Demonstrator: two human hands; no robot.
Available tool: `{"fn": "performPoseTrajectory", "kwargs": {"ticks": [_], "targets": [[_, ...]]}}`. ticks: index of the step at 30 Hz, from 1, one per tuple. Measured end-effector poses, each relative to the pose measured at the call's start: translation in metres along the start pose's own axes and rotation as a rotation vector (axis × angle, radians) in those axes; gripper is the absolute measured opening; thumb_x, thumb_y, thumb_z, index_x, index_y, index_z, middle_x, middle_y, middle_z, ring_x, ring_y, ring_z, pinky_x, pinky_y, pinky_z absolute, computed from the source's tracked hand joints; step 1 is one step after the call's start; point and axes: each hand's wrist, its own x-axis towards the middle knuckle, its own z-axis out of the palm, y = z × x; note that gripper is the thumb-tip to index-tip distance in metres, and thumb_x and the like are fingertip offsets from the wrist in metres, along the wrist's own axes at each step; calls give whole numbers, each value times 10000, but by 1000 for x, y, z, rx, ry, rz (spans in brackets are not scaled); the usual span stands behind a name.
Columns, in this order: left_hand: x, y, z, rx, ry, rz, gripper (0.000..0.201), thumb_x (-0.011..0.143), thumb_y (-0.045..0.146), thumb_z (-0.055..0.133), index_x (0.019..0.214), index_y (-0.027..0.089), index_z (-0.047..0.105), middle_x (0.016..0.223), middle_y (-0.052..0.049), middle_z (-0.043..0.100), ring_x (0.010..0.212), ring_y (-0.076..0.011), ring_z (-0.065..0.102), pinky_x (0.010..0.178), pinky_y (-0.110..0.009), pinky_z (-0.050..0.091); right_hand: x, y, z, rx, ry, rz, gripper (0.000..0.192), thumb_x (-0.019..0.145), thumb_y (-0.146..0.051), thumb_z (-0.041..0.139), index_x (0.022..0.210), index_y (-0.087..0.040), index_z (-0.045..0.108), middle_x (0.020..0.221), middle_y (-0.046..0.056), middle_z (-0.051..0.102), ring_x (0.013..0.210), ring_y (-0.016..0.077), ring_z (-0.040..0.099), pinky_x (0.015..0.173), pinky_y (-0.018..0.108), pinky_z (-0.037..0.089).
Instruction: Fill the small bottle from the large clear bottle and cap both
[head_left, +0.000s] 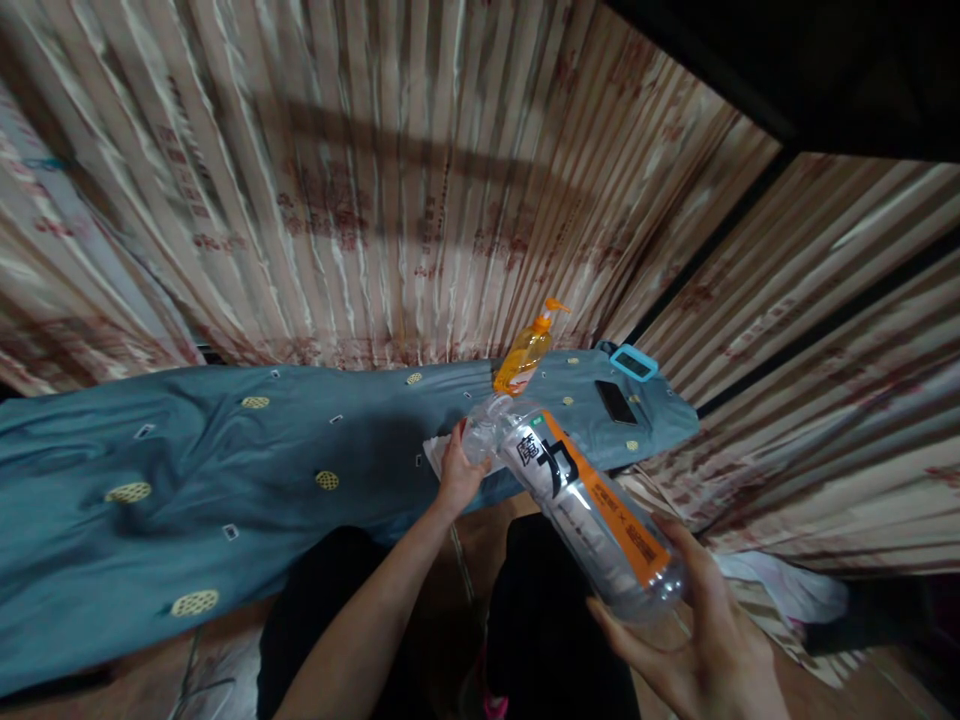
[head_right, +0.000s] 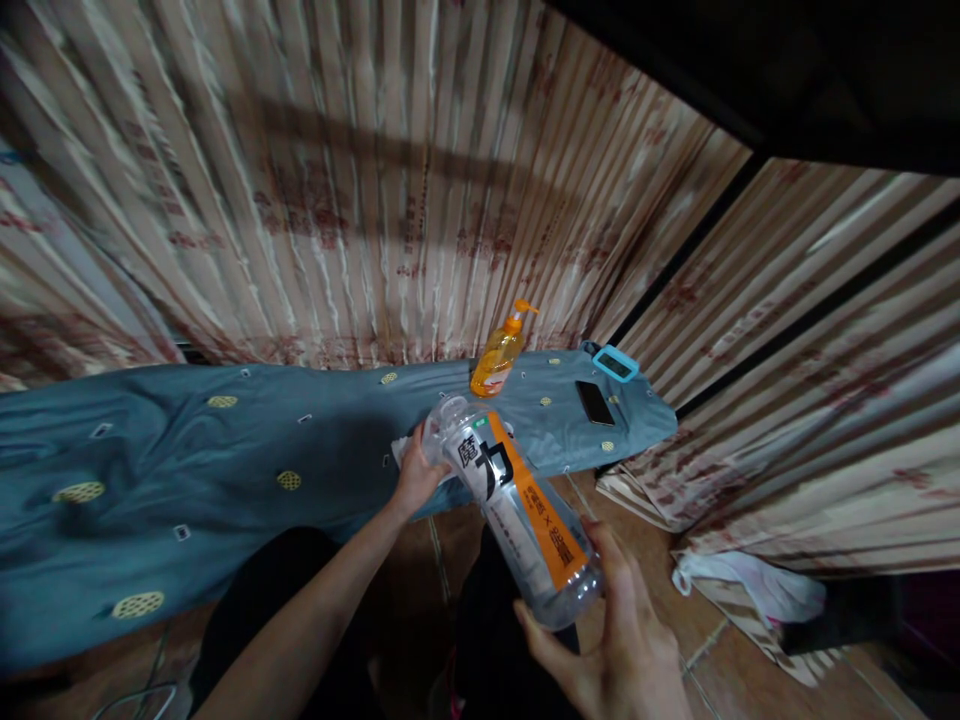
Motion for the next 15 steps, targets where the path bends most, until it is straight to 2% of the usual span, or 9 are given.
{"fn": "performPoseTrajectory", "kwargs": {"ticks": [5, 9, 15], "targets": [[1, -5, 1, -30, 3, -8, 806, 578, 74, 793, 1323, 228, 528, 1253, -71, 685, 1189, -285, 653, 1111, -482, 481, 1, 3, 0, -18, 14, -70, 809, 901, -625, 588, 1483, -101, 381, 1213, 182, 694, 981, 265, 753, 731, 312, 636], [1, -6, 2, -15, -4, -18, 823, 583, 74, 795, 1342, 227, 517, 1279, -83, 676, 1207, -281, 644, 1119, -478, 473, 2, 2, 0, -43, 25, -72, 792, 909, -635, 569, 1447, -75, 415, 1163, 185, 706, 938, 256, 760, 718, 294, 632], [-1, -2, 1, -9, 9, -18, 817, 579, 62, 795, 1335, 217, 528, 1280, -87, 676, 1213, -292, 642, 1127, -489, 466, 1, 3, 1, -52, 18, -96, 820, 905, -632, 585, 1477, -79, 386, 1186, 197, 699, 943, 273, 761, 697, 312, 635]]}}
